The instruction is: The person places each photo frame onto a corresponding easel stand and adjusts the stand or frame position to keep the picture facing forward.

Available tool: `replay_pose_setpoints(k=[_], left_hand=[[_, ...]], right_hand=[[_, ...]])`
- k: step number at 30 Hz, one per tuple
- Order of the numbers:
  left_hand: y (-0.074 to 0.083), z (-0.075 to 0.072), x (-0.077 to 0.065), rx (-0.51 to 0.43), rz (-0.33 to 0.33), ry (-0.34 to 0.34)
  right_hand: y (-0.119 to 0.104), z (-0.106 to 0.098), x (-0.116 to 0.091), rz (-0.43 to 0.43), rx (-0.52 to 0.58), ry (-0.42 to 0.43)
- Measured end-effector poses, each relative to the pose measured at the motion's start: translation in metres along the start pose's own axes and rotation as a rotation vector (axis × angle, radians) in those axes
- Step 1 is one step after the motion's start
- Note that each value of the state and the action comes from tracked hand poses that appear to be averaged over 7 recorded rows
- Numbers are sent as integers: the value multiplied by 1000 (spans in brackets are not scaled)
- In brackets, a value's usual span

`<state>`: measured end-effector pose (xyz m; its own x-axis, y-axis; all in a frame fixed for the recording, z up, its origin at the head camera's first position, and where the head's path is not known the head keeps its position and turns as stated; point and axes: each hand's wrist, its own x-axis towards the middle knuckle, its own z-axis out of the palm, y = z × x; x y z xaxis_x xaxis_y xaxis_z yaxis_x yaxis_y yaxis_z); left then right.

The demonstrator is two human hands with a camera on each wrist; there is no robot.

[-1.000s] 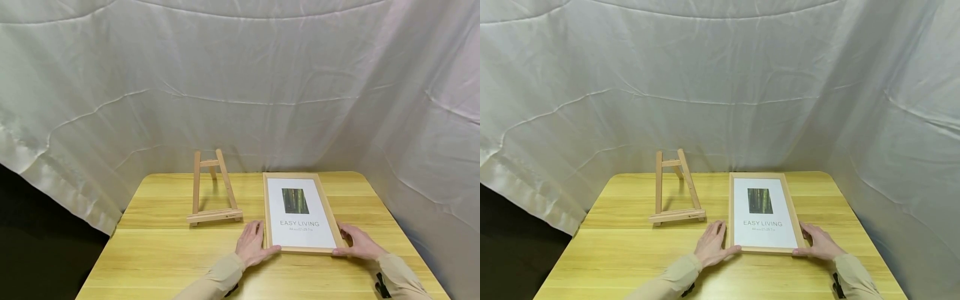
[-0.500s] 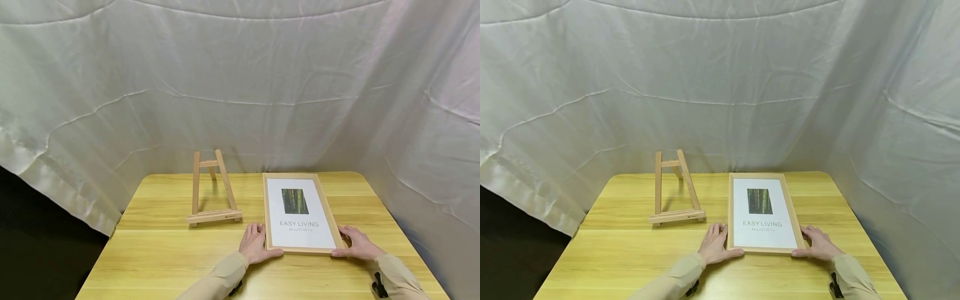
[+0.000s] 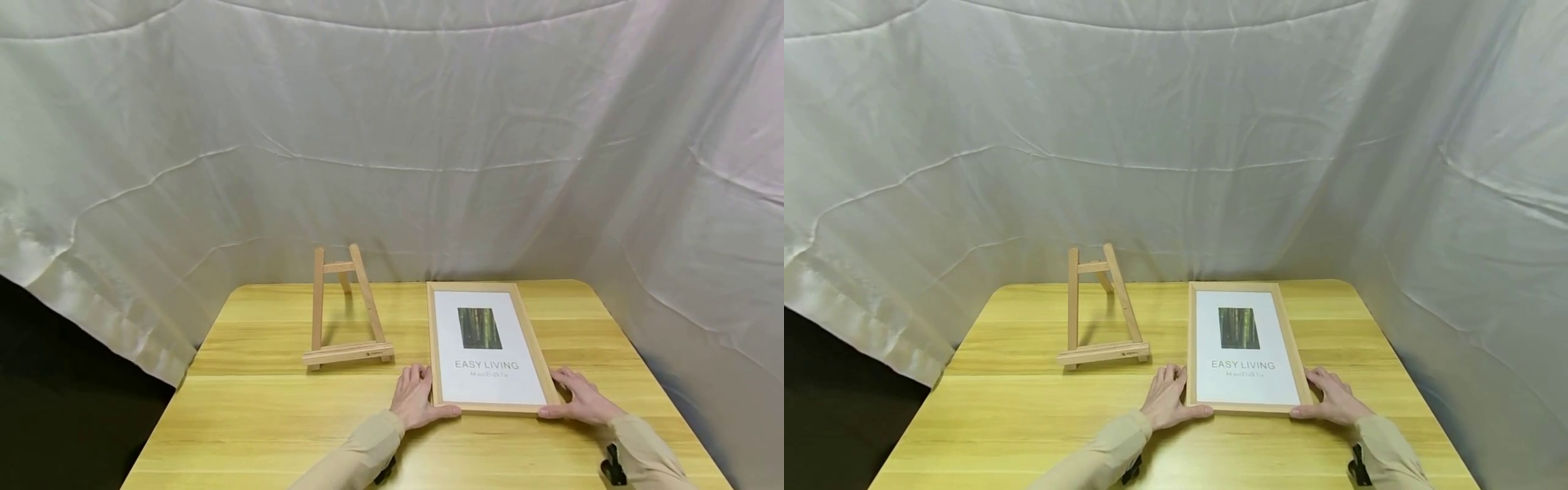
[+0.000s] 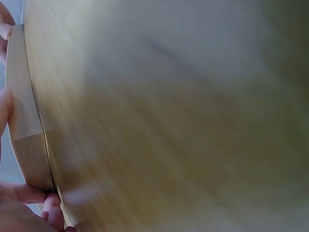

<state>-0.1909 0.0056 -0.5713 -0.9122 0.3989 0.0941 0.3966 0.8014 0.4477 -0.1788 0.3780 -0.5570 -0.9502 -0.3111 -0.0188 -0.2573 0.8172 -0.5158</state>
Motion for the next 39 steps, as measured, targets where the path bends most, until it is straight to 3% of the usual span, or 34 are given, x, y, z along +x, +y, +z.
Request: replay_pose_setpoints(k=[16, 22, 26, 31, 34, 39], left_hand=[[0, 3, -1, 20, 18, 40], [-1, -2, 1, 22, 9, 6], [-3, -5, 2, 1, 8, -7], [-6, -11, 2, -68, 10, -9], [-9, -13, 2, -124, 24, -17], [-17, -16, 0, -293, 26, -62]], right_hand=[[-3, 3, -4, 60, 28, 10], [-7, 4, -3, 52, 20, 49], [-7, 6, 2, 1, 72, 79], [-4, 10, 6, -103, 192, 99], [-5, 12, 8, -121, 251, 108], [-12, 14, 9, -105, 216, 159]])
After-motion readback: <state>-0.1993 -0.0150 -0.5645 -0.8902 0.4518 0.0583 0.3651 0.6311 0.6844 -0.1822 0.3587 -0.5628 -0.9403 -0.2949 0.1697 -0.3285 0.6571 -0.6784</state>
